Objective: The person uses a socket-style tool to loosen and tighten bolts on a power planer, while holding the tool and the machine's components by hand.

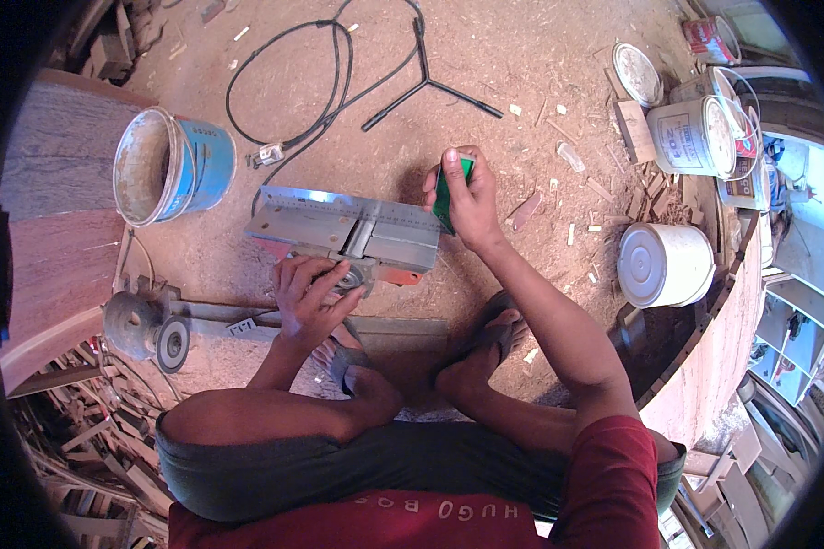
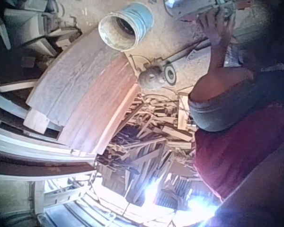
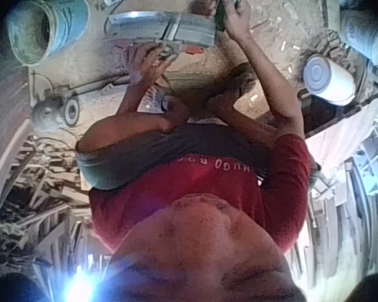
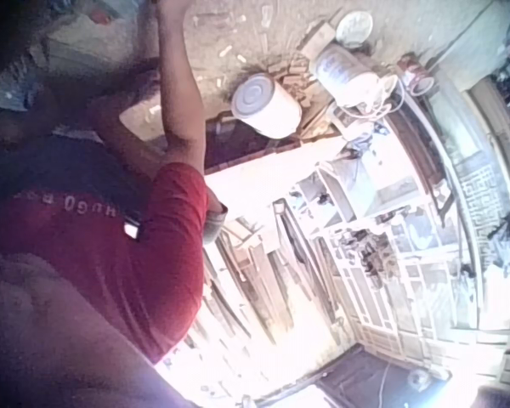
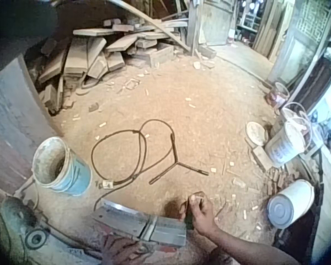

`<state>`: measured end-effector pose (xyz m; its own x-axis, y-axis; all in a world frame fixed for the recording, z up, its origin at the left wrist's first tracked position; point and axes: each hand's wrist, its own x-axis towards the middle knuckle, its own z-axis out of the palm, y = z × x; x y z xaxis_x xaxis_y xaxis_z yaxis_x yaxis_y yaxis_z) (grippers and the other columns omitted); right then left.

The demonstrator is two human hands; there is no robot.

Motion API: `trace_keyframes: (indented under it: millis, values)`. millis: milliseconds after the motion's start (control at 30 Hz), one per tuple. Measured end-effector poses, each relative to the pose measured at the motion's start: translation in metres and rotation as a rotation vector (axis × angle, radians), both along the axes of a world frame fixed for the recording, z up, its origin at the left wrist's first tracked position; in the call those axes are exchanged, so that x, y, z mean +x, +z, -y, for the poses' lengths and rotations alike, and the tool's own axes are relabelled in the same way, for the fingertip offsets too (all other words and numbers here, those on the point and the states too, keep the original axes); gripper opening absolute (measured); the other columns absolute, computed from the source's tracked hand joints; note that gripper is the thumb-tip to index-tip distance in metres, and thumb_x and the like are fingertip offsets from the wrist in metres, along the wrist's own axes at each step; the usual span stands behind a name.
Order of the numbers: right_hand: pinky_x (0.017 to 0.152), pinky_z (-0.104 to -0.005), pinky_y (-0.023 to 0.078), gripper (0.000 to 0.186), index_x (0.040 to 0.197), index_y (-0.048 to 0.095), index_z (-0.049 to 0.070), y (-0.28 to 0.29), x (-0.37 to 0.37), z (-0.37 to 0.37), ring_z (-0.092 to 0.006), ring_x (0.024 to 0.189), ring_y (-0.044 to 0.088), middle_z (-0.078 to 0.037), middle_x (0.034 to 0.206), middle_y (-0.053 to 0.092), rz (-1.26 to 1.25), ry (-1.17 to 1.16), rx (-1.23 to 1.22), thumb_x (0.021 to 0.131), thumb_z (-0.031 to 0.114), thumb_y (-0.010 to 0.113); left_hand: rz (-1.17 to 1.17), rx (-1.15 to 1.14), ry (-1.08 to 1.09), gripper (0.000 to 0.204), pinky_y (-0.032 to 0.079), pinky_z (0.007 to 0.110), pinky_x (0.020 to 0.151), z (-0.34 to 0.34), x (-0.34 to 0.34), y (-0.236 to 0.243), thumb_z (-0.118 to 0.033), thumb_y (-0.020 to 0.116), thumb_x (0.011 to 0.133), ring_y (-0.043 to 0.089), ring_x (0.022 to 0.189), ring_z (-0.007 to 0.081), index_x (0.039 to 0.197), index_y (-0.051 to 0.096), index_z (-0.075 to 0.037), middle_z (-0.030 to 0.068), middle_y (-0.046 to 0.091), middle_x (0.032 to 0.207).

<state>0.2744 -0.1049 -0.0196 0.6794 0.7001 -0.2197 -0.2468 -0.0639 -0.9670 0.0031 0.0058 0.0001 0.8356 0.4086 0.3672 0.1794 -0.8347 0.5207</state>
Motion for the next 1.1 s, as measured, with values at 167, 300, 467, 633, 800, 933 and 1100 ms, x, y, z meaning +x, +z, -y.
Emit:
trace_keyframes:
  millis: [167, 300, 467, 633, 800, 933, 1100]
  values:
    - [0.059, -0.0314, 0.056, 0.032, 0.108, 0.045, 0.007, 0.002, 0.0, 0.001, -0.0148, 0.062, 0.063, -0.011, 0.08, 0.065, 0.008, -0.011, -0.015, 0.113, 0.038, 0.046, -0.058, 0.069, -0.082, 0.053, 0.043, 0.045, 0.095, -0.001, 0.001, 0.008, -0.017, 0.09, 0.066, 0.058, 0.106, 0.0253, 0.117, 0.076, -0.013, 0.0018, 0.066, 0.113]
    - [0.057, -0.03, 0.055, 0.033, 0.108, 0.045, 0.005, 0.001, 0.0, -0.001, -0.0133, 0.061, 0.063, -0.009, 0.078, 0.066, -0.013, -0.022, 0.005, 0.113, 0.038, 0.048, -0.01, 0.017, -0.018, 0.053, 0.043, 0.045, 0.095, 0.0, 0.001, 0.003, -0.018, 0.091, 0.066, 0.058, 0.106, 0.0251, 0.116, 0.077, -0.013, 0.0014, 0.066, 0.114]
    - [0.06, -0.0319, 0.055, 0.032, 0.107, 0.045, 0.008, 0.003, -0.001, 0.0, -0.0155, 0.063, 0.063, -0.012, 0.081, 0.064, -0.003, -0.006, -0.024, 0.113, 0.039, 0.046, -0.024, -0.008, -0.005, 0.053, 0.042, 0.045, 0.095, 0.0, 0.0, 0.001, -0.018, 0.091, 0.066, 0.058, 0.106, 0.025, 0.117, 0.077, -0.013, 0.001, 0.066, 0.114]
    - [0.061, -0.0323, 0.056, 0.032, 0.108, 0.045, 0.008, 0.001, 0.001, 0.001, -0.0161, 0.063, 0.062, -0.012, 0.082, 0.064, -0.001, 0.006, 0.004, 0.113, 0.039, 0.046, -0.046, 0.071, -0.094, 0.057, 0.042, 0.046, 0.096, -0.003, 0.001, 0.006, -0.021, 0.093, 0.064, 0.059, 0.106, 0.025, 0.118, 0.077, -0.013, 0.0016, 0.067, 0.112]
    - [0.059, -0.0316, 0.056, 0.031, 0.107, 0.046, 0.007, 0.005, -0.001, -0.002, -0.0148, 0.063, 0.063, -0.011, 0.081, 0.065, -0.044, -0.025, 0.004, 0.113, 0.037, 0.047, -0.029, 0.02, -0.035, 0.056, 0.043, 0.046, 0.095, -0.002, -0.001, 0.003, -0.023, 0.093, 0.065, 0.059, 0.106, 0.0255, 0.117, 0.077, -0.013, 0.002, 0.068, 0.111]
    - [0.061, -0.0332, 0.056, 0.031, 0.109, 0.045, 0.009, 0.02, 0.004, -0.006, -0.0172, 0.065, 0.064, -0.012, 0.082, 0.064, -0.084, -0.022, 0.02, 0.113, 0.04, 0.045, 0.009, 0.007, 0.022, 0.053, 0.043, 0.046, 0.094, 0.002, -0.001, -0.001, -0.025, 0.094, 0.066, 0.06, 0.105, 0.0253, 0.115, 0.077, -0.013, 0.0016, 0.068, 0.11]
    - [0.061, -0.0331, 0.056, 0.03, 0.109, 0.045, 0.009, 0.045, -0.008, -0.008, -0.0171, 0.063, 0.063, -0.012, 0.082, 0.064, -0.002, 0.072, -0.002, 0.114, 0.038, 0.043, -0.007, 0.025, 0.03, 0.052, 0.042, 0.045, 0.093, 0.003, -0.001, 0.002, -0.026, 0.094, 0.066, 0.06, 0.104, 0.0248, 0.114, 0.077, -0.013, 0.0013, 0.069, 0.109]
